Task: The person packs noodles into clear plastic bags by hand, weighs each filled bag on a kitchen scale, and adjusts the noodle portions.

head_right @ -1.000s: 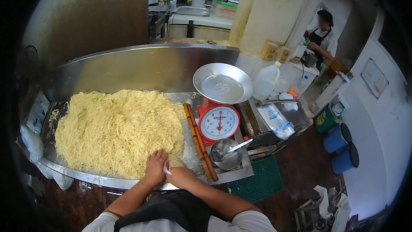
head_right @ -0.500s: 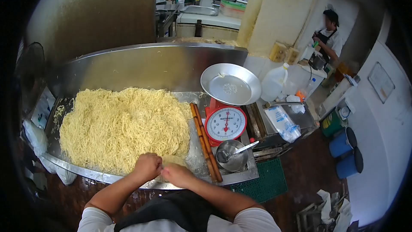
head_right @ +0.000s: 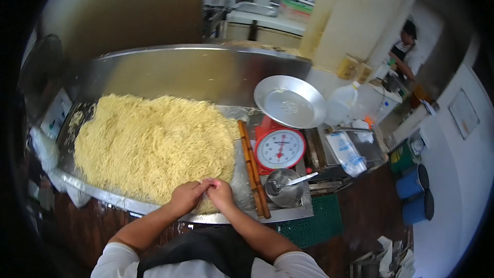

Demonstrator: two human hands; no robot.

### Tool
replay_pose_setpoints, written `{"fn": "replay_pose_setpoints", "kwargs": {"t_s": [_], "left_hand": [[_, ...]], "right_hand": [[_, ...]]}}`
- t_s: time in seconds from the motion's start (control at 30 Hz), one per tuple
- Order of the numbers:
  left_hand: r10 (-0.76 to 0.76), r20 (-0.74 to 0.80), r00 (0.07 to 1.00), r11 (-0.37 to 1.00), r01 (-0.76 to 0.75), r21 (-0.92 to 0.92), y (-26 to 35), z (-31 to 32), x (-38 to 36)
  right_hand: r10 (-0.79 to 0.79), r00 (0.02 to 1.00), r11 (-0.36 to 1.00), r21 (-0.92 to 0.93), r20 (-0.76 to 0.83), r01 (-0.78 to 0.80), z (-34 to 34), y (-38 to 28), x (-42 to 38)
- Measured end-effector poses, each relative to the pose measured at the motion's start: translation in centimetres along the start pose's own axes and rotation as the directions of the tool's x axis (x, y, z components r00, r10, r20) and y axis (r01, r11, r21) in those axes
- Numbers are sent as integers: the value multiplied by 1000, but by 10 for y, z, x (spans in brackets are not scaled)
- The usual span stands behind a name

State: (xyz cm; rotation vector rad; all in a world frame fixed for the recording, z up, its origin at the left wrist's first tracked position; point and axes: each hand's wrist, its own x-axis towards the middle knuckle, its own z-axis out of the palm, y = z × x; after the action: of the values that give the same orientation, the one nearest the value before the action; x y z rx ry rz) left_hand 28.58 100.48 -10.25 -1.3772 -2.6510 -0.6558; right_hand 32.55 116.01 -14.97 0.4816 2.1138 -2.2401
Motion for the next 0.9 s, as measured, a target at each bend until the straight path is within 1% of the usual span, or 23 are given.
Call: {"fn": "replay_pose_setpoints", "kwargs": {"t_s": [0.03, 0.07, 0.13, 0.23, 0.33, 0.4, 0.43, 0.47, 0.53, 0.57, 0.6, 0.63, 0.67, 0.7, 0.73, 0.77, 0.8, 0.9], "left_hand": [[41, 43, 998, 998, -42, 35, -4, -4, 2], [73, 88, 993, 995, -79, 68, -7, -7, 0], [-13, 68, 998, 1000, 12, 14, -9, -8, -2], [-93, 52, 994, 993, 97, -73, -13, -5, -5], [-178, 46, 983, 969, 183, -167, -14, 9, -17], [-235, 19, 972, 930, 230, -287, -9, 12, -25], [-287, 42, 957, 891, 283, -356, -7, 8, -27], [-329, 67, 942, 845, 326, -423, -5, 5, -28], [-315, 166, 934, 678, 344, -649, -20, 30, -24], [-289, 210, 934, 572, 345, -745, -25, 31, -20], [-314, 398, 862, 356, 495, -792, -28, 32, -19], [-285, 572, 769, 119, 620, -775, -26, 22, -18], [-205, 720, 664, -120, 712, -691, -24, 16, -17], [-200, 773, 602, -280, 721, -634, -19, 18, -18], [-151, 779, 608, -361, 700, -616, -19, 22, -20], [-101, 783, 614, -436, 680, -590, -20, 27, -22], [-49, 781, 623, -507, 658, -557, -21, 33, -25], [-16, 742, 670, -552, 613, -566, -22, 47, -29]], "right_hand": [[-208, 977, 949, -250, -38, 193, 0, 11, 5], [-416, 909, 801, -477, -11, 361, 2, 11, 4], [-233, 972, 871, -441, 14, 215, -2, -5, -5], [-226, 973, 965, -145, -49, 217, 12, -33, -28], [-251, 967, 904, -349, 34, 247, 14, -32, -35], [-257, 960, 896, -345, 109, 279, 8, -12, -26], [-262, 955, 892, -341, 142, 295, 3, -4, -22], [-175, 971, 914, -338, 166, 222, 1, -9, -25], [-129, 979, 928, -329, 161, 177, -2, -15, -25], [-166, 971, 903, -368, 173, 220, 0, -21, -26], [-203, 961, 875, -406, 186, 263, 1, -27, -28], [-236, 951, 844, -443, 202, 303, 1, -33, -29], [-257, 938, 783, -518, 233, 343, 1, -36, -29], [-276, 924, 716, -584, 265, 382, 1, -38, -29], [-296, 909, 645, -640, 295, 417, 0, -40, -29], [-267, 912, 651, -640, 311, 409, 0, -43, -30], [-260, 903, 628, -650, 343, 428, 1, -48, -31], [-262, 857, 550, -660, 444, 511, -3, -55, -29]]}}
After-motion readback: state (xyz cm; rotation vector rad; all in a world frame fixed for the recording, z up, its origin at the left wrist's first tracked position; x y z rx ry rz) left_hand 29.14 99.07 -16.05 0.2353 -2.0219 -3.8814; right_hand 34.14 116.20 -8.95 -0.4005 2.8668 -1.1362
